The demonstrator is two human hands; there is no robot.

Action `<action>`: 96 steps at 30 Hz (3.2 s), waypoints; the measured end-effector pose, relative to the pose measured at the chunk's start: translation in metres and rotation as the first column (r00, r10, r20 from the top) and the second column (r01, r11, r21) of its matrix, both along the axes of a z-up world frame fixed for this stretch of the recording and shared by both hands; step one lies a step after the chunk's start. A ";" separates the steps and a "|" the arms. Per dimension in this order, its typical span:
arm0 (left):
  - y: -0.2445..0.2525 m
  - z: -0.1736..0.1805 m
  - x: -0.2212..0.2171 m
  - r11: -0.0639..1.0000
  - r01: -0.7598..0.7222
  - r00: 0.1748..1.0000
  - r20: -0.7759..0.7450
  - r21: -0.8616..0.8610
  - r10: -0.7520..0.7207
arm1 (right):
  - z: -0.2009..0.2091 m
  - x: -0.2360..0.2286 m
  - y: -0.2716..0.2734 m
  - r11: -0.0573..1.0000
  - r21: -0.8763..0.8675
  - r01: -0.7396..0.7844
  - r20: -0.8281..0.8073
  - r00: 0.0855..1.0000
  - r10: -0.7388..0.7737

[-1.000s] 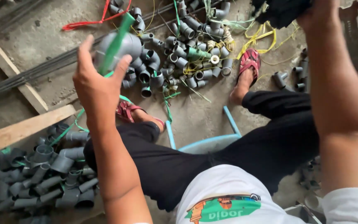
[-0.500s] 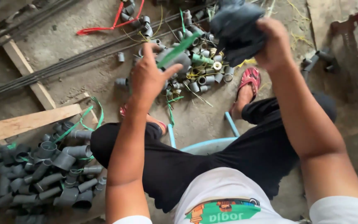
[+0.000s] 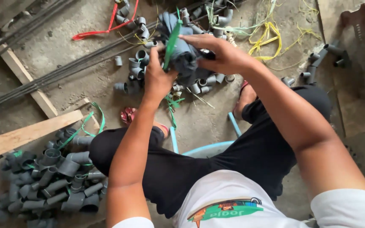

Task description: The person is bundling PVC elbow joints by threading them onto a plastic strap while sitting on a stool.

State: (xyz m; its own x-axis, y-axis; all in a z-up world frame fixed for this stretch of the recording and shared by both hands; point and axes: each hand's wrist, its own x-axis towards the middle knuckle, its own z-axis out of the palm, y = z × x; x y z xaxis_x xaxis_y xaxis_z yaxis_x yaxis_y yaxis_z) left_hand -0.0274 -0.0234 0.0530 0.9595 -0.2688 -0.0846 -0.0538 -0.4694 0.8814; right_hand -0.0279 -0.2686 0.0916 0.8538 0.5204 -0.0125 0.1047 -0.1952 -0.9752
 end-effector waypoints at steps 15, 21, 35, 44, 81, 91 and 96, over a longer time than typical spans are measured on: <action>-0.006 0.023 -0.015 0.999 -0.042 0.995 0.091 -0.024 0.044 | -0.027 -0.015 0.041 0.905 0.122 0.407 -0.585 0.766 -0.266; 0.010 0.024 -0.016 0.994 0.110 0.954 0.277 0.028 -0.113 | -0.044 -0.043 0.060 0.677 0.087 0.731 -0.995 0.094 0.026; 0.026 -0.096 -0.025 0.917 -0.393 0.784 -0.544 -0.064 0.298 | -0.053 -0.033 0.067 0.812 -0.163 0.560 0.550 0.735 -0.397; 0.016 -0.028 -0.026 0.831 -0.465 0.774 -0.596 -0.305 0.214 | -0.045 -0.032 0.075 0.915 -0.105 0.390 -0.116 0.909 -0.401; 0.002 -0.064 -0.047 0.622 -0.523 0.811 -0.564 -0.583 0.154 | -0.097 -0.031 0.070 0.429 0.076 0.900 -0.759 0.331 -0.560; -0.015 -0.031 -0.059 0.691 -0.589 0.579 -0.815 -0.418 0.001 | -0.118 -0.019 0.053 0.773 0.289 0.565 -0.376 0.809 -0.451; 0.004 -0.088 -0.064 0.984 -0.179 0.886 -0.434 0.007 0.164 | -0.099 -0.011 0.047 0.740 -0.005 0.672 -0.327 0.699 -0.636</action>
State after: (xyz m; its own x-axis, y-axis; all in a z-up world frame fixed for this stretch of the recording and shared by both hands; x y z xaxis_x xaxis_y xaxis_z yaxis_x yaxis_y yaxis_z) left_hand -0.0918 -0.0189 -0.0348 0.8616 -0.1133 -0.4948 0.4139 -0.4075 0.8140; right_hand -0.0392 -0.2213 -0.0077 0.9432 -0.1553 -0.2937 -0.2973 0.0003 -0.9548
